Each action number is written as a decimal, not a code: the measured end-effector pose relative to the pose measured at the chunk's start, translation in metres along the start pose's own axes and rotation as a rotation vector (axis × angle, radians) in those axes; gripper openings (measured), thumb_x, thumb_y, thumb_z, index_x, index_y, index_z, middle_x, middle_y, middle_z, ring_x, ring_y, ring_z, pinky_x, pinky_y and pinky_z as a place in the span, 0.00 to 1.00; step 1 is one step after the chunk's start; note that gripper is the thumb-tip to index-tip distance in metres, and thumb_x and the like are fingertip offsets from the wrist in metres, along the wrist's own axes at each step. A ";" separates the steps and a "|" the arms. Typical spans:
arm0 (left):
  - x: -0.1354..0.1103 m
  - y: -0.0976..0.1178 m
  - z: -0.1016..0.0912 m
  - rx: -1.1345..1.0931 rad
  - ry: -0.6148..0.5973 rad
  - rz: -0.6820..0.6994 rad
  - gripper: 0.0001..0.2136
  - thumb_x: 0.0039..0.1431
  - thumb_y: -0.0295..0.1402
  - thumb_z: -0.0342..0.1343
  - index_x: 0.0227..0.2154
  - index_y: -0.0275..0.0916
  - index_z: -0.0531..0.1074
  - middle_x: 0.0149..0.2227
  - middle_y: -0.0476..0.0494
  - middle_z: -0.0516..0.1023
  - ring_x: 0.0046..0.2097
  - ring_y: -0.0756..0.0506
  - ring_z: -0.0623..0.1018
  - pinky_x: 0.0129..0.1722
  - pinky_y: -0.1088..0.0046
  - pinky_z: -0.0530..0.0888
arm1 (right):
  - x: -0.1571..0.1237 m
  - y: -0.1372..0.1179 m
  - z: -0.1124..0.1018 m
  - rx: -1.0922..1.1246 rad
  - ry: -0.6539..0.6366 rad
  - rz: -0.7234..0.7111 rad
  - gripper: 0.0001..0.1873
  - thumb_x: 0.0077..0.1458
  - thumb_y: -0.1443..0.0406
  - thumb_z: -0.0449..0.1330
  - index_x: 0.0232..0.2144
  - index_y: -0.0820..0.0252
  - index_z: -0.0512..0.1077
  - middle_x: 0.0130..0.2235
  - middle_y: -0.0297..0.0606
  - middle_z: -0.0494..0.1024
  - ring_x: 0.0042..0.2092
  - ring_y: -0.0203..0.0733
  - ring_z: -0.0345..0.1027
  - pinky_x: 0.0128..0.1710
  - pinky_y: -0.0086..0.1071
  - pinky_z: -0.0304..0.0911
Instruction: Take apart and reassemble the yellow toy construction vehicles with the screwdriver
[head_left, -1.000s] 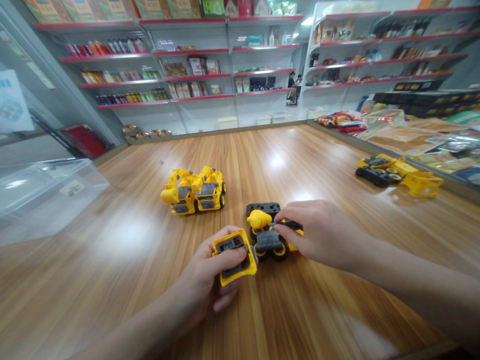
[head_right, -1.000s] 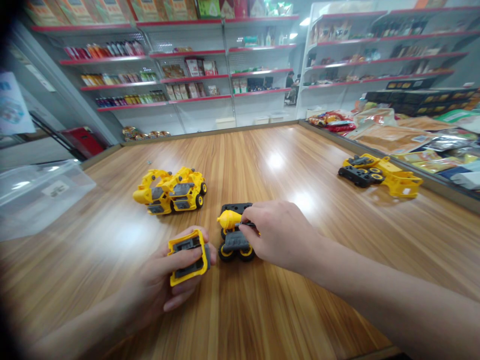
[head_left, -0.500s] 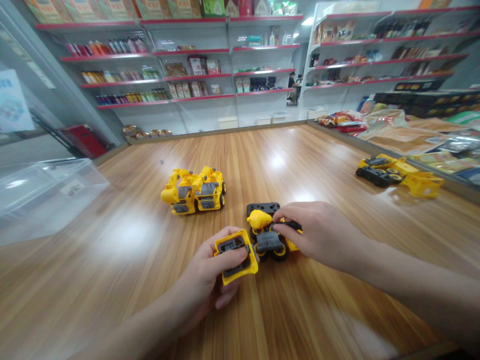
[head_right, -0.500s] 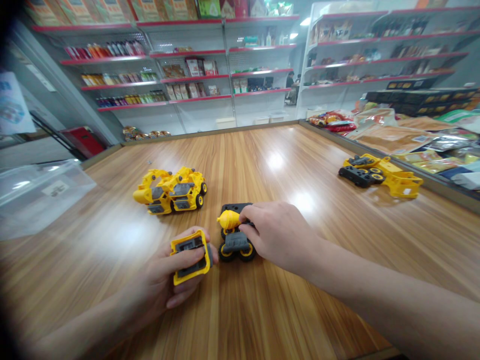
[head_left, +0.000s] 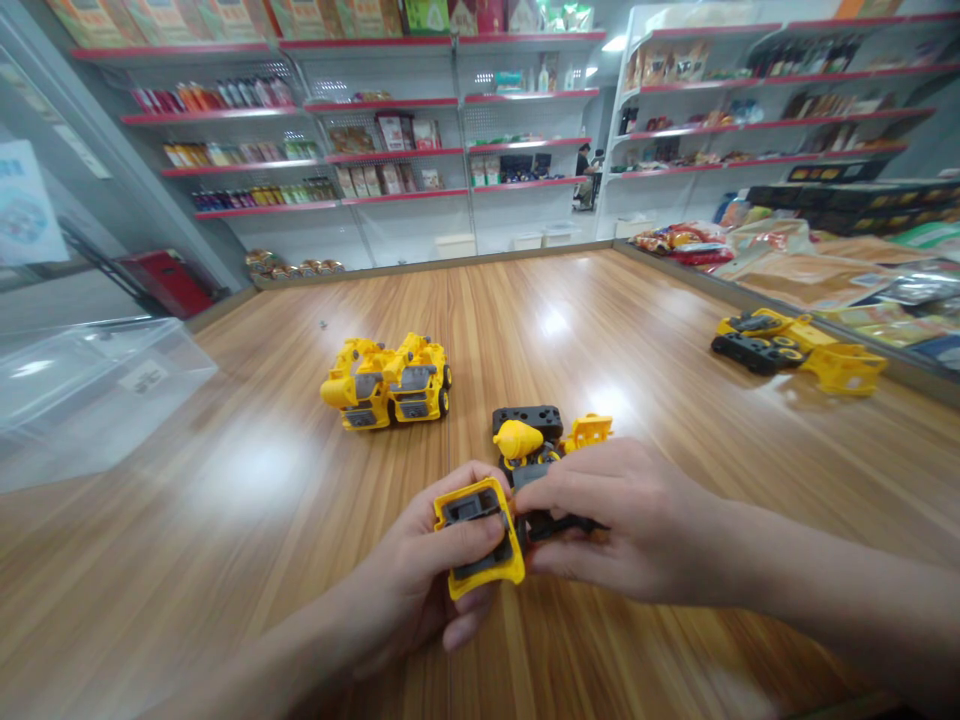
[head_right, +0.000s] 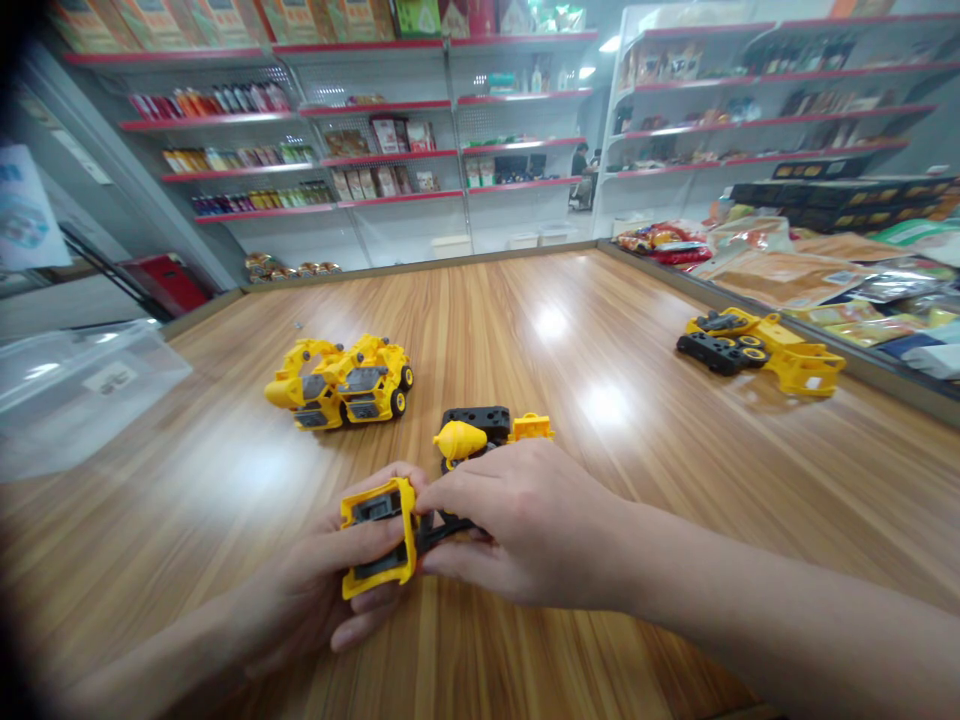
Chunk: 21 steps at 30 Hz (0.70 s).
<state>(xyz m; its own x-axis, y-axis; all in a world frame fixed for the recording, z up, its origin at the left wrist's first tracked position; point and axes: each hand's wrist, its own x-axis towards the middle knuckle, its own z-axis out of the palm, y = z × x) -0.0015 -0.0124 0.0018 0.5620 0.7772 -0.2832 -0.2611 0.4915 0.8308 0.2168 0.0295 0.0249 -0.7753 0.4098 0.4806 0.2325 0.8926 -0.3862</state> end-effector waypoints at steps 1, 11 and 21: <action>0.000 0.000 0.000 -0.008 -0.004 0.001 0.07 0.62 0.34 0.53 0.41 0.42 0.62 0.27 0.51 0.67 0.20 0.56 0.62 0.14 0.84 0.62 | 0.000 0.000 -0.001 -0.004 -0.005 0.001 0.10 0.58 0.63 0.63 0.39 0.64 0.74 0.31 0.35 0.79 0.30 0.34 0.71 0.31 0.29 0.60; 0.004 0.002 0.001 -0.097 0.139 0.078 0.03 0.62 0.30 0.52 0.36 0.40 0.63 0.31 0.48 0.71 0.19 0.57 0.61 0.13 0.85 0.60 | 0.001 0.012 -0.009 -0.147 0.059 0.153 0.07 0.58 0.63 0.62 0.30 0.62 0.74 0.26 0.33 0.76 0.28 0.34 0.68 0.29 0.28 0.56; 0.002 0.001 0.002 -0.104 0.127 0.063 0.04 0.61 0.31 0.53 0.36 0.40 0.63 0.34 0.46 0.72 0.19 0.57 0.61 0.13 0.84 0.59 | 0.000 0.018 -0.012 -0.454 -0.063 0.391 0.08 0.57 0.63 0.59 0.31 0.60 0.76 0.27 0.38 0.79 0.28 0.40 0.71 0.29 0.32 0.55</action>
<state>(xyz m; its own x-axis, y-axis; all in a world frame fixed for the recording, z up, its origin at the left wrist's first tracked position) 0.0003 -0.0108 0.0032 0.4400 0.8478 -0.2961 -0.3760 0.4733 0.7966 0.2278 0.0479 0.0270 -0.6122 0.7241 0.3175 0.7239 0.6749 -0.1433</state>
